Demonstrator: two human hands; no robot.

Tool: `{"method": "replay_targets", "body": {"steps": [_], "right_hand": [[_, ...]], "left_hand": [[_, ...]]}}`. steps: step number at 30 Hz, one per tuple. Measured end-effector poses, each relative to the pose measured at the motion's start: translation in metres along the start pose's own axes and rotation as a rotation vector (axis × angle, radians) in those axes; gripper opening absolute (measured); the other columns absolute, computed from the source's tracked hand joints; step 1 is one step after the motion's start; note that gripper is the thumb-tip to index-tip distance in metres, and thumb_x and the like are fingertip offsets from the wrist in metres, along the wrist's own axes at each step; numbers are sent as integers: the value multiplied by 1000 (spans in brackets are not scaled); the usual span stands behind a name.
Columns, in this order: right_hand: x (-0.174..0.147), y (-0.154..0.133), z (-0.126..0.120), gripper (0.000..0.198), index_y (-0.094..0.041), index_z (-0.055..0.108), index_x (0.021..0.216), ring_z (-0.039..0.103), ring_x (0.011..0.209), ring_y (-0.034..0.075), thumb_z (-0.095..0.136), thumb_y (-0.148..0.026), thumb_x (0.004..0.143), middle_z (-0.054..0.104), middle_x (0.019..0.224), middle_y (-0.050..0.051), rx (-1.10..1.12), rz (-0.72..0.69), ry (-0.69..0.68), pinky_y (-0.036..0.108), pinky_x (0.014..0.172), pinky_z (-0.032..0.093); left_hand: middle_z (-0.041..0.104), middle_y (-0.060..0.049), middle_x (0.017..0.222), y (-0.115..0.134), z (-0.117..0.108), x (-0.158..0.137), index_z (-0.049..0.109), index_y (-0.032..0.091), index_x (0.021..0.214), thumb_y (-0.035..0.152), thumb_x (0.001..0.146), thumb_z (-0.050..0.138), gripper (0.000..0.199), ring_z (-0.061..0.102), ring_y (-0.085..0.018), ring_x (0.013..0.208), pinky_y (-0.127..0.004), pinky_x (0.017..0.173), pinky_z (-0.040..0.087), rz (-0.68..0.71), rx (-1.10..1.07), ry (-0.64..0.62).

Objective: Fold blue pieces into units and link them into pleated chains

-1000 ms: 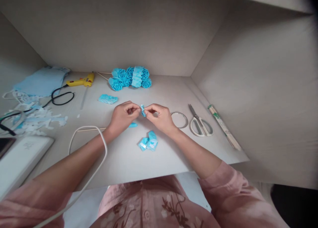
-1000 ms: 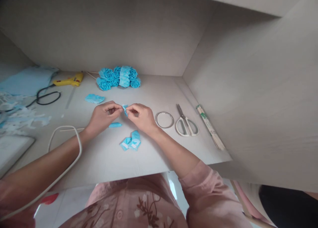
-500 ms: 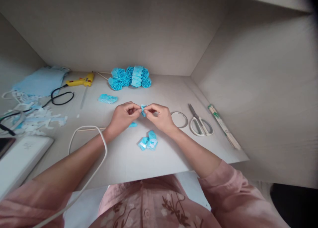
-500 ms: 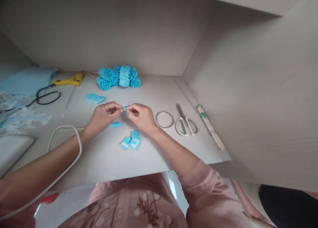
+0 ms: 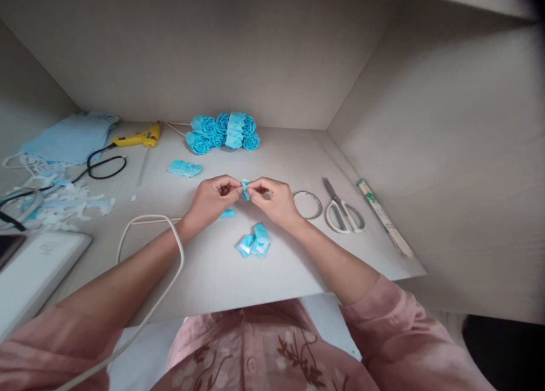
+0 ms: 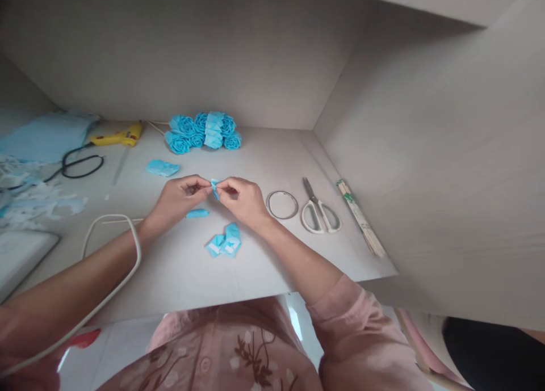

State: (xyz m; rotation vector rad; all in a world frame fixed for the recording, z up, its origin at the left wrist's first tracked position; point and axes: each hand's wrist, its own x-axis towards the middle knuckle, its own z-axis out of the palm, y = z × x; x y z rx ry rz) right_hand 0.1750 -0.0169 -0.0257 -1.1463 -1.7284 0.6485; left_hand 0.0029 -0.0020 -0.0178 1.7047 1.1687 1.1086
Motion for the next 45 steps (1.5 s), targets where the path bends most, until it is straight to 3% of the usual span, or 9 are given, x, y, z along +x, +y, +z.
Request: {"method": "replay_targets", "body": {"steps": [8, 11, 16, 19, 22, 25, 33, 45], "right_hand": [[0, -1, 0, 10, -19, 69, 78, 63, 71, 13, 62, -25, 79, 71, 76, 1, 94, 65, -16, 26, 72, 47], [3, 1, -2, 13, -19, 69, 78, 59, 68, 13, 65, -31, 78, 68, 73, 1, 251, 156, -39, 26, 69, 46], [7, 6, -5, 19, -19, 69, 79, 56, 65, 11, 71, -37, 74, 65, 70, -1, 581, 354, -68, 26, 69, 46], [7, 9, -5, 19, -19, 69, 78, 56, 66, 11, 72, -37, 74, 64, 71, -1, 661, 371, -121, 25, 69, 47], [7, 10, -5, 20, -19, 70, 81, 56, 66, 11, 71, -37, 74, 65, 73, -1, 661, 366, -145, 25, 68, 48], [7, 8, -5, 23, -19, 71, 85, 57, 67, 11, 67, -40, 77, 65, 75, 0, 630, 369, -153, 26, 68, 49], [5, 8, -3, 25, -18, 63, 75, 52, 62, 10, 70, -42, 75, 60, 67, -2, 398, 289, -142, 22, 61, 42], [8, 5, -5, 23, -18, 69, 79, 57, 67, 11, 71, -39, 72, 66, 71, -1, 510, 346, -167, 25, 71, 46]], "left_hand": [[63, -1, 66, 3, -1, -1, 68, 16, 73, 34, 70, 60, 20, 51, -13, 63, -23, 58, 39, -25, -6, -10], [64, -2, 70, 5, -2, 0, 68, 15, 75, 33, 71, 61, 20, 52, -13, 66, -24, 62, 40, -39, -48, -18], [56, 2, 65, 4, -4, 4, 66, 16, 88, 32, 73, 61, 23, 46, -11, 59, -23, 57, 36, -105, -161, 89], [56, 1, 66, 4, -5, 5, 65, 15, 90, 38, 75, 60, 28, 49, -11, 61, -23, 57, 37, -161, -216, 14], [55, 1, 64, 5, -5, 4, 64, 16, 77, 41, 74, 63, 26, 47, -11, 59, -23, 56, 37, -171, -236, -85], [51, 2, 58, 6, -5, 3, 60, 17, 66, 39, 70, 67, 24, 43, -10, 55, -23, 54, 34, -150, -227, -78], [50, 3, 58, 6, -4, 1, 56, 17, 62, 39, 68, 69, 26, 44, -10, 56, -23, 53, 35, -164, -232, -104], [50, 2, 56, 2, -8, 5, 59, 17, 61, 33, 71, 65, 20, 43, -10, 55, -24, 56, 34, -150, -284, -96]]}}
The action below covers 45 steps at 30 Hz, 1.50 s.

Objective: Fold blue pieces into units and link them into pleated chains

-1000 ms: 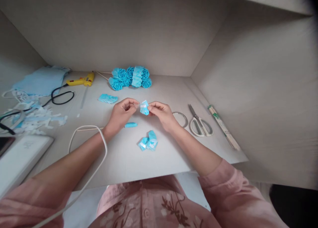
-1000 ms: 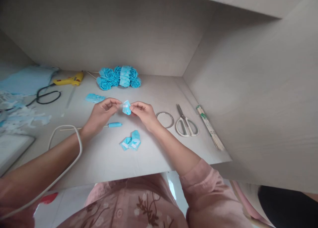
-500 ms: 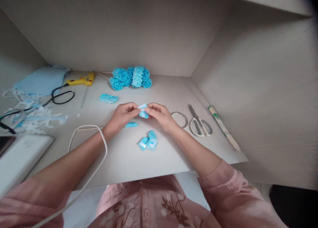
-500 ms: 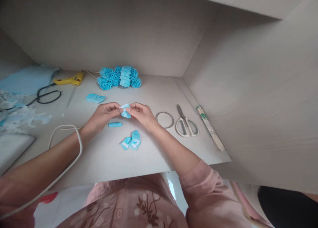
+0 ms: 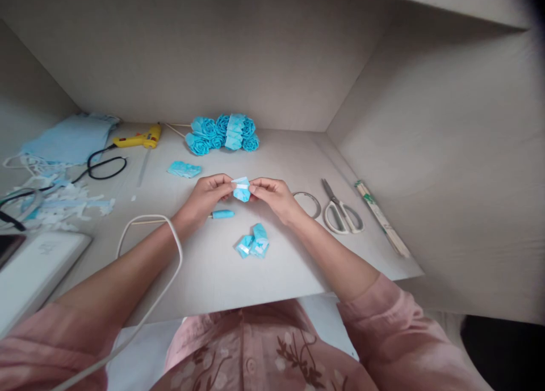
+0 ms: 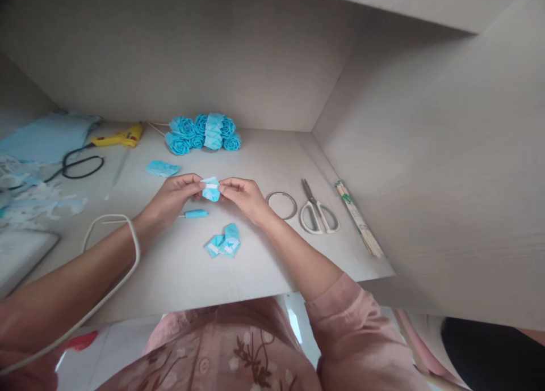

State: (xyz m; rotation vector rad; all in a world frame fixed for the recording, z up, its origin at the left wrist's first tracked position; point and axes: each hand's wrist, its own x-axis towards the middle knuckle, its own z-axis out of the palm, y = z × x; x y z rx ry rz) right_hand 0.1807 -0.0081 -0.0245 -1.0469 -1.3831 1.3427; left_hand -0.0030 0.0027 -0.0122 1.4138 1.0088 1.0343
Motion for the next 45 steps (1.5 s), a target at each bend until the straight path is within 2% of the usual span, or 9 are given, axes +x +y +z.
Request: {"method": "replay_targets", "body": {"steps": [10, 13, 15, 17, 20, 23, 33, 41, 45], "right_hand": [[1, 2, 0, 24, -19, 70, 83, 59, 69, 12, 71, -40, 73, 67, 72, 0, -28, -43, 32, 25, 72, 48], [1, 3, -1, 23, -18, 69, 82, 58, 67, 11, 70, -39, 74, 66, 71, -1, -63, -71, 84, 24, 69, 46], [1, 4, -1, 22, -18, 68, 82, 56, 66, 10, 69, -39, 75, 65, 71, -1, -97, -83, 115, 23, 67, 45], [1, 5, 0, 22, -18, 68, 83, 56, 65, 11, 68, -39, 76, 65, 70, -1, -135, -94, 128, 23, 66, 44], [0, 4, 2, 21, -18, 67, 82, 57, 65, 11, 67, -38, 76, 65, 71, -1, -184, -122, 133, 24, 66, 45], [-1, 2, 4, 19, -17, 67, 80, 57, 65, 11, 65, -36, 76, 65, 70, -1, -237, -157, 140, 24, 65, 45], [-8, 0, 9, 10, -20, 69, 80, 65, 74, 14, 62, -27, 80, 72, 79, 1, -443, -289, 198, 26, 73, 49], [-8, -1, 10, 10, -20, 69, 79, 65, 73, 14, 61, -25, 81, 72, 78, 1, -475, -304, 189, 26, 74, 49], [-8, 0, 10, 11, -19, 69, 80, 65, 73, 14, 60, -24, 81, 72, 79, 1, -480, -325, 186, 25, 72, 49]], "left_hand": [[52, 2, 59, -2, 1, 1, 60, 17, 66, 34, 73, 64, 19, 45, -11, 56, -24, 56, 36, -13, -19, 20], [53, 2, 62, -2, 0, 1, 59, 18, 72, 32, 75, 59, 15, 45, -11, 57, -25, 57, 36, 26, -34, 112], [53, 2, 63, 0, 1, 0, 58, 18, 71, 32, 76, 59, 14, 45, -12, 59, -25, 58, 36, 106, 59, 202], [54, 1, 64, 3, 2, -3, 59, 19, 68, 32, 77, 59, 16, 46, -13, 62, -26, 61, 37, 213, 248, 230], [57, -1, 67, 6, 6, -8, 63, 19, 69, 30, 81, 57, 17, 50, -15, 68, -27, 67, 38, 372, 517, 170], [59, -1, 69, 5, 7, -9, 67, 20, 75, 27, 82, 57, 14, 54, -17, 72, -28, 72, 40, 445, 643, 147], [58, -1, 69, 0, 7, -7, 68, 19, 77, 26, 81, 61, 11, 54, -16, 71, -28, 70, 39, 425, 682, 145], [58, 0, 67, -3, 7, -7, 67, 19, 73, 20, 81, 56, 14, 53, -15, 67, -27, 66, 38, 422, 659, 140], [58, 0, 67, -5, 6, -6, 69, 18, 78, 25, 81, 59, 13, 54, -14, 67, -27, 65, 39, 438, 660, 141]]}}
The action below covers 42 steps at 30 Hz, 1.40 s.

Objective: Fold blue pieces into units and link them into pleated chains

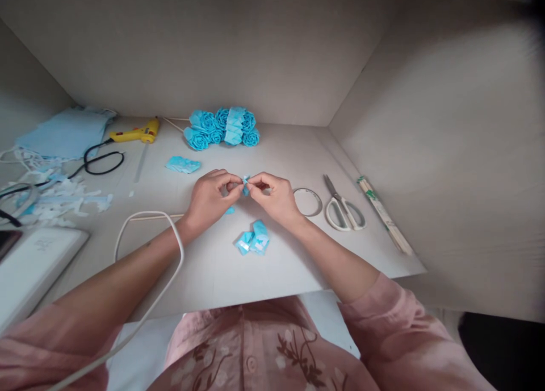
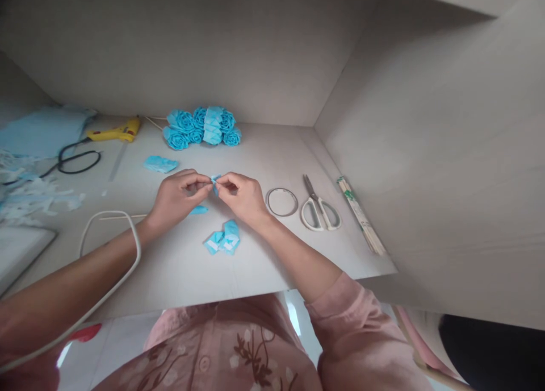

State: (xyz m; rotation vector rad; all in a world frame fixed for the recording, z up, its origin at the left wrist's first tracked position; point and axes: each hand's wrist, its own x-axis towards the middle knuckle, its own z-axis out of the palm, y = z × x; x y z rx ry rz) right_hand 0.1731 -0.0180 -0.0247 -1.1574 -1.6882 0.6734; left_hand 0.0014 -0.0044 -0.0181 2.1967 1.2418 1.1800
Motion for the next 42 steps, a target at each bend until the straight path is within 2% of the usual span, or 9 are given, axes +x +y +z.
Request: {"method": "replay_targets", "body": {"steps": [7, 13, 22, 31, 34, 42], "right_hand": [[-1, 2, 1, 10, -19, 69, 80, 66, 72, 13, 61, -23, 80, 72, 78, 1, -14, -8, -3, 25, 72, 50], [-1, 2, 1, 9, -19, 69, 78, 65, 71, 13, 61, -23, 80, 72, 76, 0, 16, 2, -9, 24, 71, 49], [1, 1, 0, 11, -18, 67, 76, 60, 66, 12, 64, -28, 78, 69, 72, 0, 130, 107, -17, 24, 65, 46], [2, 2, 0, 14, -18, 67, 75, 59, 67, 12, 64, -31, 78, 68, 73, 1, 150, 123, -26, 25, 66, 45], [2, 1, -1, 15, -18, 66, 75, 58, 66, 12, 64, -32, 78, 68, 72, 0, 164, 136, -22, 24, 65, 44], [2, 3, 0, 16, -18, 66, 76, 57, 66, 11, 65, -34, 78, 67, 73, 1, 198, 139, -24, 25, 66, 45]], "left_hand": [[59, 0, 65, 0, 0, 0, 68, 17, 74, 22, 81, 58, 13, 54, -14, 65, -26, 63, 38, 46, 9, 6], [58, 1, 63, 2, -1, 1, 68, 17, 70, 18, 78, 56, 15, 52, -13, 63, -26, 61, 37, 32, -7, 0], [61, 1, 67, 0, 0, 0, 70, 17, 73, 19, 79, 54, 17, 50, -11, 61, -23, 59, 38, -31, -111, -11], [63, 0, 68, 0, -1, 2, 70, 18, 76, 22, 81, 59, 13, 54, -12, 65, -25, 63, 40, 13, -20, 40], [63, 0, 68, 0, -1, 2, 70, 19, 76, 22, 82, 60, 12, 55, -14, 67, -26, 66, 41, 48, 19, 46], [68, -2, 71, -4, -2, 1, 73, 19, 82, 21, 88, 58, 16, 57, -17, 69, -31, 69, 41, 245, 185, 40]]}}
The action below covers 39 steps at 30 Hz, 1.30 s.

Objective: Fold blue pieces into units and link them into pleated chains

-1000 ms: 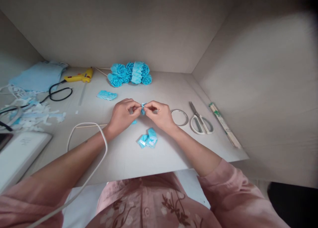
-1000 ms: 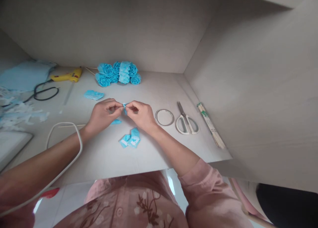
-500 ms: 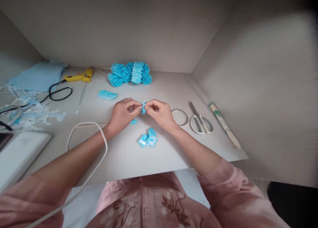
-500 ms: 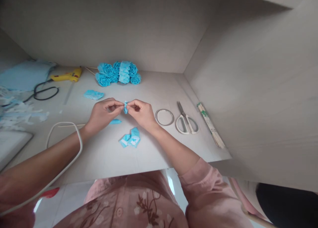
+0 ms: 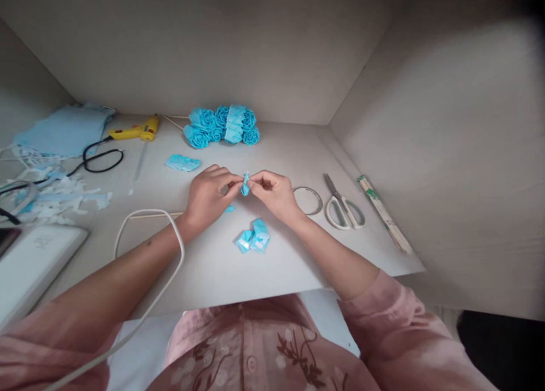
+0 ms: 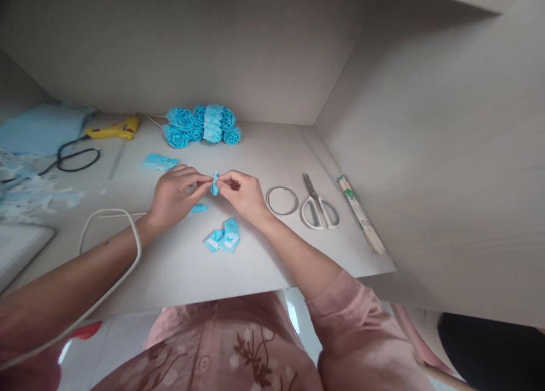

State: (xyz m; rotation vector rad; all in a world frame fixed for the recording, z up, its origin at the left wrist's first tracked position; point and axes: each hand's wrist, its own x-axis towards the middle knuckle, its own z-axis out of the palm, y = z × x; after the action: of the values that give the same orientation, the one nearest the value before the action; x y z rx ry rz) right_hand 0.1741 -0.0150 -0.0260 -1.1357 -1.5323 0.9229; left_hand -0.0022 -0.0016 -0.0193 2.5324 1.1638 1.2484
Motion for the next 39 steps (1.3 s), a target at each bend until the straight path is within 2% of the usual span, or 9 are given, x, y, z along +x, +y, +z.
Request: {"method": "replay_targets", "body": {"steps": [4, 15, 22, 27, 35, 39], "right_hand": [[0, 1, 0, 17, -18, 66, 76, 57, 65, 11, 65, -34, 78, 67, 73, 1, -16, 7, 0, 24, 64, 44], [-1, -1, 1, 17, -18, 66, 75, 57, 66, 12, 65, -34, 77, 67, 72, 1, -27, 24, -12, 24, 65, 44], [1, 1, 1, 18, -17, 66, 75, 56, 64, 11, 66, -35, 77, 66, 72, 1, 29, 38, -8, 24, 64, 44], [0, 1, 1, 19, -17, 66, 76, 56, 64, 11, 66, -36, 76, 65, 71, 1, 13, 39, -8, 24, 64, 43], [-1, 1, 3, 14, -18, 67, 76, 58, 65, 11, 64, -32, 77, 68, 72, 0, 0, 20, -23, 25, 65, 45], [0, 1, 3, 15, -18, 67, 76, 58, 65, 12, 65, -33, 77, 67, 71, 0, 5, 32, -25, 25, 65, 45]], "left_hand": [[69, -3, 72, -1, 0, 0, 73, 19, 82, 23, 89, 57, 18, 56, -17, 70, -32, 70, 42, 35, 49, -4], [70, -3, 72, 2, -1, 0, 73, 20, 79, 20, 88, 54, 20, 57, -17, 69, -32, 70, 42, 24, 116, -31], [72, -4, 76, 2, -2, 0, 75, 21, 86, 24, 91, 54, 21, 57, -18, 72, -33, 71, 42, 61, 138, -33], [70, -4, 73, 3, -2, -2, 74, 20, 83, 22, 91, 53, 22, 56, -18, 70, -33, 70, 40, 62, 163, -35], [65, -6, 65, 8, -4, -4, 66, 20, 69, 24, 91, 49, 28, 56, -22, 72, -37, 66, 35, 192, 468, -25], [64, -5, 66, 6, -3, -2, 64, 20, 67, 21, 87, 52, 23, 57, -22, 72, -36, 68, 37, 127, 400, -19]]}}
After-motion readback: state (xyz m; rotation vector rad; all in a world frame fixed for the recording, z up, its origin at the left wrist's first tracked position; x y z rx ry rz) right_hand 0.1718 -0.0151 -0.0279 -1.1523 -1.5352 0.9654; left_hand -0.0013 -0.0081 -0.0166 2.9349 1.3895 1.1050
